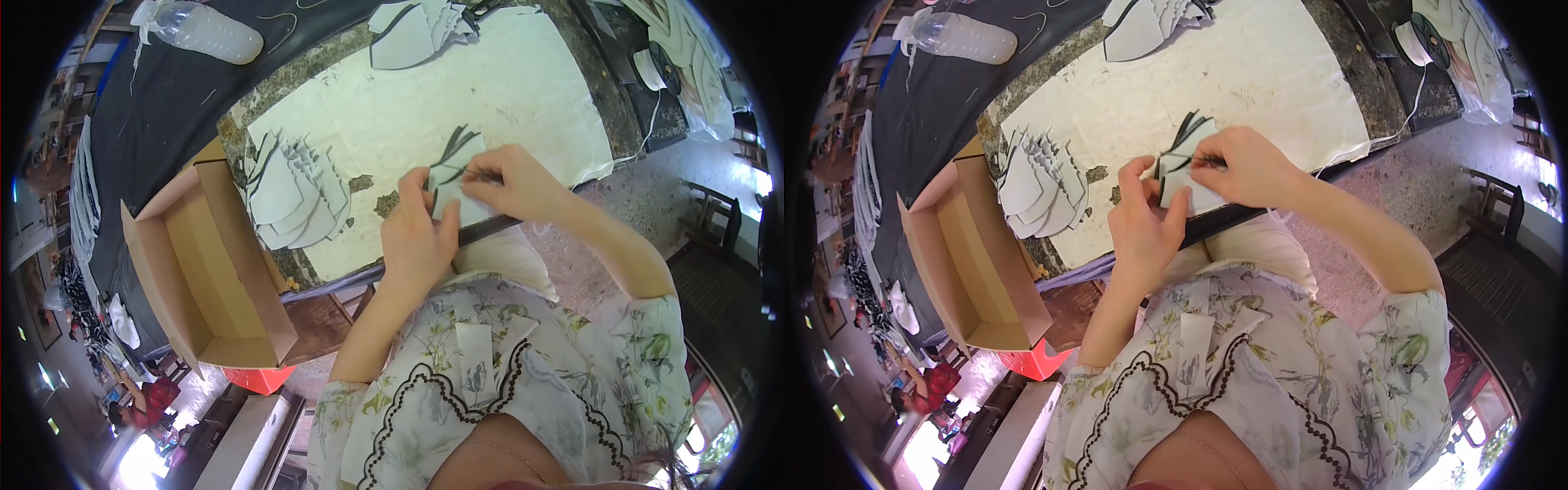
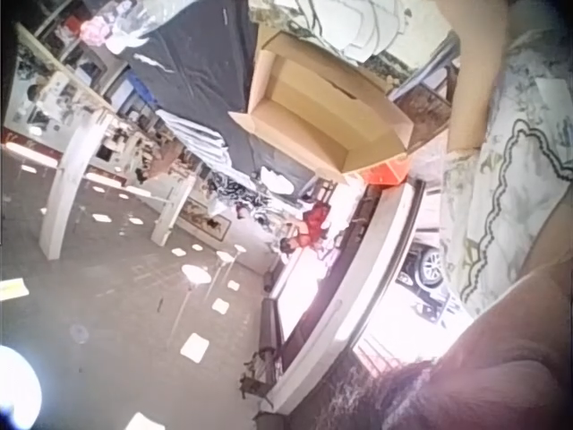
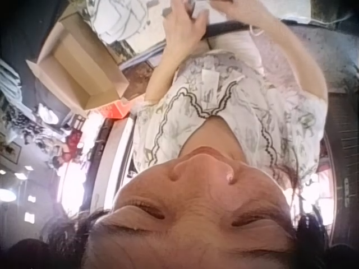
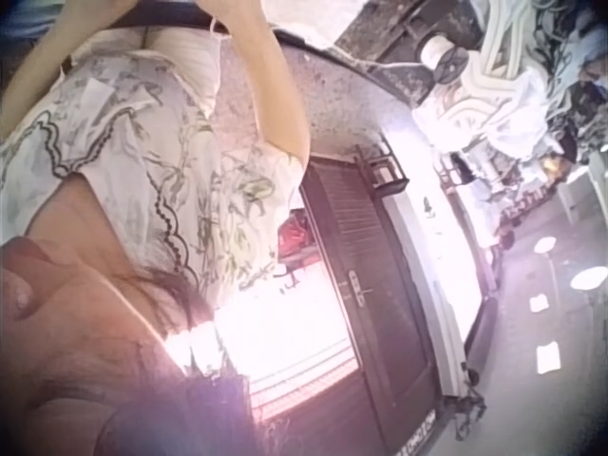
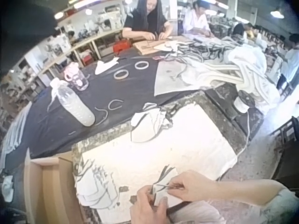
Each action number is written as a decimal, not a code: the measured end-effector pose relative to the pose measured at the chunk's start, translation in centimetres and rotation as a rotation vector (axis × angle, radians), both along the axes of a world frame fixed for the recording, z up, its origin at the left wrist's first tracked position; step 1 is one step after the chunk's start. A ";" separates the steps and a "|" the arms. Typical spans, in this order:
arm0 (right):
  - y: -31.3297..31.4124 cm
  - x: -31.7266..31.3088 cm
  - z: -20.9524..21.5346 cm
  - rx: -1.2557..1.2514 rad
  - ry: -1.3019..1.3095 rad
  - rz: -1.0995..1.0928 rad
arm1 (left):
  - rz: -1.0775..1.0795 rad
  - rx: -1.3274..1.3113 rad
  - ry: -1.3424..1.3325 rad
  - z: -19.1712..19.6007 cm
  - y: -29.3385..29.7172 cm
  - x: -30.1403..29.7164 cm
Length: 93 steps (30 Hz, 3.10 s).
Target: Trimming excess threads and finishing the edges of shoe upper components using small hand scissors.
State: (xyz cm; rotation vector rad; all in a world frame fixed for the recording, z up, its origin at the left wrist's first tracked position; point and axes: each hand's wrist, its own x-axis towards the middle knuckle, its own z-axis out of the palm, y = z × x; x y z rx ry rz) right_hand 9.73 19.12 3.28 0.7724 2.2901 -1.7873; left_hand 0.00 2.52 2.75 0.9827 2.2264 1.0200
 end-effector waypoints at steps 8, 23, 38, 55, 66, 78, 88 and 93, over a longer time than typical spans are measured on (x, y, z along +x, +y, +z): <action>-0.2 -1.1 0.5 0.159 -0.010 0.066 | -0.196 0.407 0.650 -3.1 -3.0 0.5; -1.4 -0.6 -0.2 -0.019 0.059 -0.074 | -0.227 0.313 0.590 -3.3 -3.1 0.5; 0.2 -0.6 -0.3 0.140 0.061 -0.017 | -0.262 0.212 0.562 -3.0 -2.9 0.5; 0.9 -1.6 -0.1 0.395 0.042 0.133 | -0.354 0.079 0.703 -2.1 -1.8 0.0; 3.9 -1.7 1.3 -0.042 -0.127 0.092 | -0.449 0.061 0.801 -1.5 -0.6 0.2; 4.5 0.0 0.6 0.093 -0.104 0.008 | -0.578 -0.065 0.833 0.1 1.0 -0.2; 4.4 0.9 0.0 0.231 -0.009 -0.035 | -0.670 -0.074 0.831 0.4 2.4 -0.1; 3.7 1.6 -1.0 0.496 -0.027 -0.008 | -0.699 -0.102 0.844 1.0 3.2 -0.1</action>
